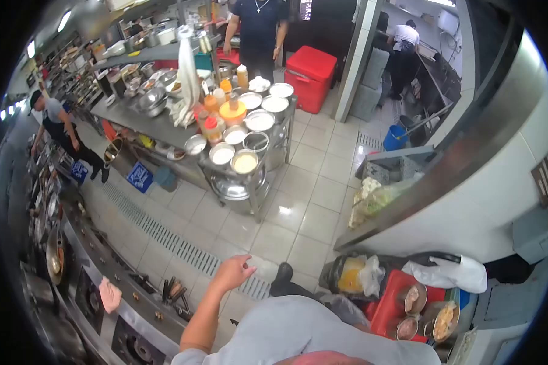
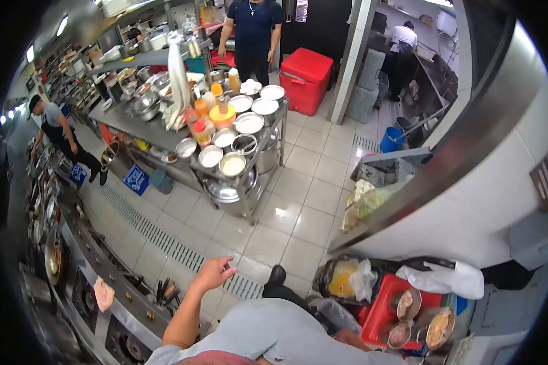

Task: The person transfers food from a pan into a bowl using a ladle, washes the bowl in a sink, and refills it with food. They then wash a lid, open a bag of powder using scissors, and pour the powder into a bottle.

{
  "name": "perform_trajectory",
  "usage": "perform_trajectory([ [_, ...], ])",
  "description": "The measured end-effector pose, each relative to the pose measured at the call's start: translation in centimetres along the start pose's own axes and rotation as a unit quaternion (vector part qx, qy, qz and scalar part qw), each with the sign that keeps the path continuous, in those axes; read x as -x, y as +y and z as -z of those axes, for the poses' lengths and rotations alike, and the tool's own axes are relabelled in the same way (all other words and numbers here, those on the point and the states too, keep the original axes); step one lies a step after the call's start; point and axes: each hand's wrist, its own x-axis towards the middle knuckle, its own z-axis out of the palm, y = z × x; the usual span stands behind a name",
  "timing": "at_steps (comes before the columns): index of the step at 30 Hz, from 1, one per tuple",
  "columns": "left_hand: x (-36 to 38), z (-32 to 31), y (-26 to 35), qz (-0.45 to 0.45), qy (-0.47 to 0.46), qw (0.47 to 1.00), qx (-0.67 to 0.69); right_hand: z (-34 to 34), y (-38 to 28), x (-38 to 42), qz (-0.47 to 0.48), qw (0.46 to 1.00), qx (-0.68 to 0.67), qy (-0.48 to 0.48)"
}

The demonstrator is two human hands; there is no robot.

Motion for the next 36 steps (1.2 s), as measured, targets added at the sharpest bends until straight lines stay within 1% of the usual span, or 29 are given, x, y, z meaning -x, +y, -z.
perform_trajectory([
  [2, -5.3, -0.2, 1.7, 0.011, -0.016, 1.0, -0.005, 1.5, -3.1, -6.1, 0.047, 0.999, -0.001, -0.018],
  [4, -10.5, -1.2, 2.7, 0.002, -0.017, 0.999, 0.041, 3.7, -6.5, -13.9, 0.154, 0.987, 0.044, -0.028],
  [5, -12.9, -1.4, 3.5, -0.009, -0.035, 0.999, 0.039, 5.2, -8.5, -17.2, 0.22, 0.971, 0.093, -0.022],
  [6, -15.6, -1.4, 4.4, -0.022, -0.052, 0.998, 0.037, 8.8, -15.0, -14.3, 0.28, 0.916, 0.282, 0.052],
  [7, -18.1, -1.3, 5.0, -0.034, -0.07, 0.996, 0.036, 12.7, -22.2, -10.8, 0.314, 0.821, 0.454, 0.149],
  [8, -20.6, -1.2, 5.2, -0.048, -0.098, 0.994, 0.021, 15.9, -27.0, -10.3, 0.329, 0.803, 0.467, 0.171],
  [9, -23.0, -0.7, 5.5, -0.056, -0.11, 0.992, 0.021, 18.8, -31.5, -9.9, 0.285, 0.867, 0.357, 0.197],
  [10, -25.6, -0.1, 5.8, -0.066, -0.122, 0.99, 0.02, 22.1, -36.7, -6.1, 0.293, 0.869, 0.323, 0.233],
  [12, -31.0, 0.9, 6.2, -0.076, -0.124, 0.989, 0.015, 27.0, -43.9, -7.4, 0.355, 0.859, 0.233, 0.286],
  [14, -36.7, 1.5, 5.9, -0.074, -0.121, 0.99, 0.026, 31.6, -50.3, -4.5, 0.381, 0.881, 0.094, 0.263],
  [15, -39.9, 1.6, 6.0, -0.082, -0.131, 0.987, 0.031, 33.5, -52.7, -4.2, 0.412, 0.866, 0.037, 0.282],
  [16, -43.0, 2.2, 6.8, -0.059, -0.144, 0.986, 0.056, 35.3, -53.7, -4.2, 0.436, 0.845, -0.022, 0.308],
  [17, -46.5, 2.5, 7.5, -0.054, -0.159, 0.984, 0.06, 36.7, -53.9, -4.2, 0.409, 0.854, -0.04, 0.318],
  [19, -53.2, 3.2, 9.2, -0.087, -0.148, 0.982, 0.072, 40.4, -54.8, -5.3, 0.366, 0.865, -0.069, 0.336],
  [20, -56.8, 3.3, 9.5, -0.094, -0.164, 0.978, 0.084, 41.6, -54.1, -5.8, 0.322, 0.887, 0.076, 0.323],
  [21, -59.7, 5.2, 12.5, -0.08, -0.189, 0.973, 0.108, 43.4, -53.2, -7.3, 0.275, 0.886, 0.22, 0.302],
  [22, -63.2, 6.4, 14.5, -0.094, -0.208, 0.967, 0.116, 45.6, -51.9, -9.0, 0.223, 0.864, 0.361, 0.272],
  [24, -70.1, 8.5, 18.3, -0.12, -0.227, 0.959, 0.124, 47.9, -47.2, -12.4, 0.193, 0.926, 0.235, 0.224],
  [25, -74.1, 8.7, 18.9, -0.167, -0.218, 0.956, 0.104, 48.7, -46.6, -11.5, 0.183, 0.896, 0.28, 0.294],
  [26, -77.3, 9.8, 21.1, -0.177, -0.221, 0.952, 0.114, 48.7, -46.1, -10.2, 0.172, 0.861, 0.32, 0.357],
  [27, -80.7, 10.9, 23.4, -0.186, -0.225, 0.949, 0.123, 49.0, -45.9, -9.6, 0.149, 0.889, 0.255, 0.35],
  [29, -88.8, 11.3, 25.4, -0.113, -0.309, 0.897, 0.296, 50.7, -45.5, -9.8, 0.101, 0.929, 0.125, 0.334],
  [30, -94.1, 10.6, 25.0, -0.081, -0.375, 0.836, 0.391, 51.3, -45.1, -10.8, 0.07, 0.968, -0.033, 0.24],
  [31, -99.4, 8.5, 23.9, 0.0, -0.324, 0.872, 0.367, 51.5, -44.4, -12.1, 0.038, 0.972, -0.188, 0.138],
  [32, -104.4, 6.1, 22.6, 0.082, -0.269, 0.898, 0.338, 51.6, -44.1, -13.2, 0.006, 0.942, -0.336, 0.03],
  [33, -107.7, 4.7, 20.3, 0.034, -0.263, 0.942, 0.207, 51.0, -44.3, -13.8, -0.042, 0.944, -0.326, -0.02],
  [34, -111.0, 3.5, 18.1, -0.02, -0.246, 0.966, 0.077, 52.2, -44.7, -14.7, -0.086, 0.945, -0.311, -0.062],
  [35, -113.5, 2.8, 16.7, -0.073, -0.221, 0.971, -0.055, 54.9, -45.5, -15.5, -0.128, 0.942, -0.293, -0.102],
  [36, -114.1, 2.5, 15.7, -0.122, -0.2, 0.953, -0.193, 56.8, -46.8, -14.5, -0.119, 0.942, -0.287, -0.128],
])
